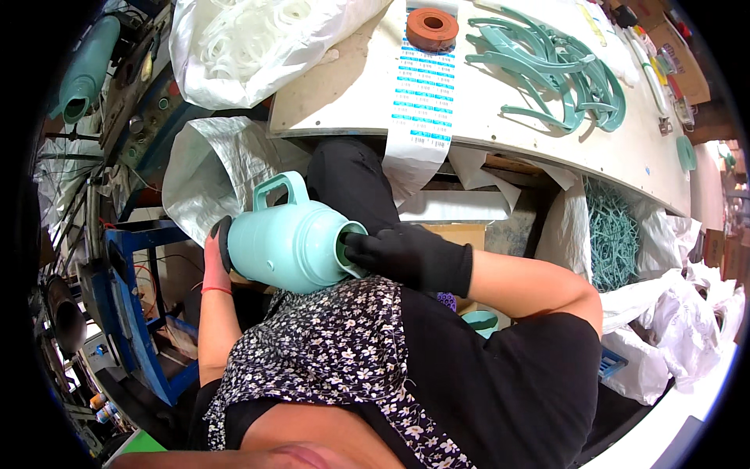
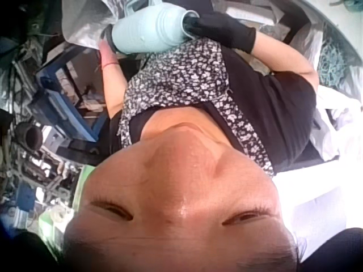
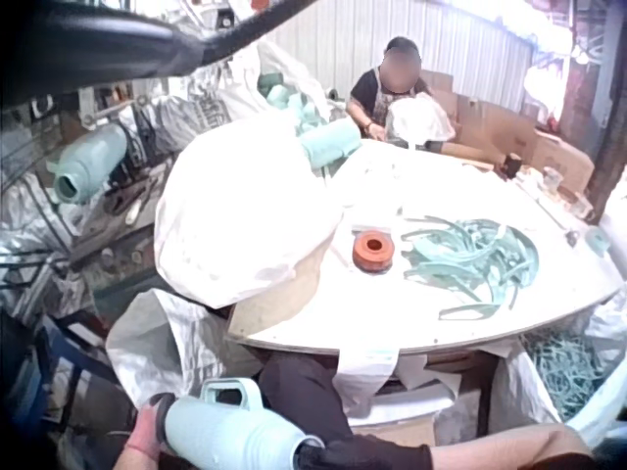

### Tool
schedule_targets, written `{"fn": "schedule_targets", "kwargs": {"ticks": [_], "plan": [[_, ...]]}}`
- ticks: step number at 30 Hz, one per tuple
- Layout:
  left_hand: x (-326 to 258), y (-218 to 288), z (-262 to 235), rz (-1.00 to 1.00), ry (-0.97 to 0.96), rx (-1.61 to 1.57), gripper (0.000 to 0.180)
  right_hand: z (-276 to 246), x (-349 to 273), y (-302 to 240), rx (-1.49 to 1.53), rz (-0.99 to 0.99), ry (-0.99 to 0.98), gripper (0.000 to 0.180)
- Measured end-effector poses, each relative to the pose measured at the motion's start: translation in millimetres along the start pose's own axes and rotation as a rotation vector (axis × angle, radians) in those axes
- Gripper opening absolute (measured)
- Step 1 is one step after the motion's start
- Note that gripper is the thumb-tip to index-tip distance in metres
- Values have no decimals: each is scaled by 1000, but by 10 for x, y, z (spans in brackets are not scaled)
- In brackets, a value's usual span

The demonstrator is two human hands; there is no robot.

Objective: The person assembles light blue plastic pitchers by attaching handles and wiping the bodies with a cloth. They pick up pitcher bodies from a pile, attach handles, and wipe the surfaces before placing them on a table. The person also handles a bag of white plastic rings and a roll of tape.

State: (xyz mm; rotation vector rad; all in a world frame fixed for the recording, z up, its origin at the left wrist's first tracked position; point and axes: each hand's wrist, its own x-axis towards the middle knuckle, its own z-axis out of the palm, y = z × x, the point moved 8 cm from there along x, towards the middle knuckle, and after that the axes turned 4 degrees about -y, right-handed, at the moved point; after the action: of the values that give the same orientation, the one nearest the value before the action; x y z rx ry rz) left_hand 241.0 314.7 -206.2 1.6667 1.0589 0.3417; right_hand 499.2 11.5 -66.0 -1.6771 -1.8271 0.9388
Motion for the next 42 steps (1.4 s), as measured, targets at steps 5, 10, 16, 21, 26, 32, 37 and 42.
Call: {"fn": "schedule_targets", "kwargs": {"ticks": [5,10,16,21,26,32,37,42], "plan": [[-29,122,-136,284,-52,769,34,-77,128,100,-119,-93,12,21],[24,406,-1306,98,290,-381,34,-837,-270,1075,-504,84,749,38],[-420,2322,-1869,448,391,-51,31,-945,-214,1604,-509,202,884,35],[63,2172,-1715,508,247,78,31,-937,-241,1733,-342,216,926,29],[134,2290,-1062,467,182,-39,30,-1054,-90,1678,-336,405,791,24],[45,2130,-1181,535,141,-111,30,-993,-85,1380,-615,253,902,12],[-110,2216,-1345,578,223,53,30,-958,75,948,42,466,661,12],[-357,2971,-790,627,92,167,28,-1040,1239,-652,697,-97,285,49]]}}
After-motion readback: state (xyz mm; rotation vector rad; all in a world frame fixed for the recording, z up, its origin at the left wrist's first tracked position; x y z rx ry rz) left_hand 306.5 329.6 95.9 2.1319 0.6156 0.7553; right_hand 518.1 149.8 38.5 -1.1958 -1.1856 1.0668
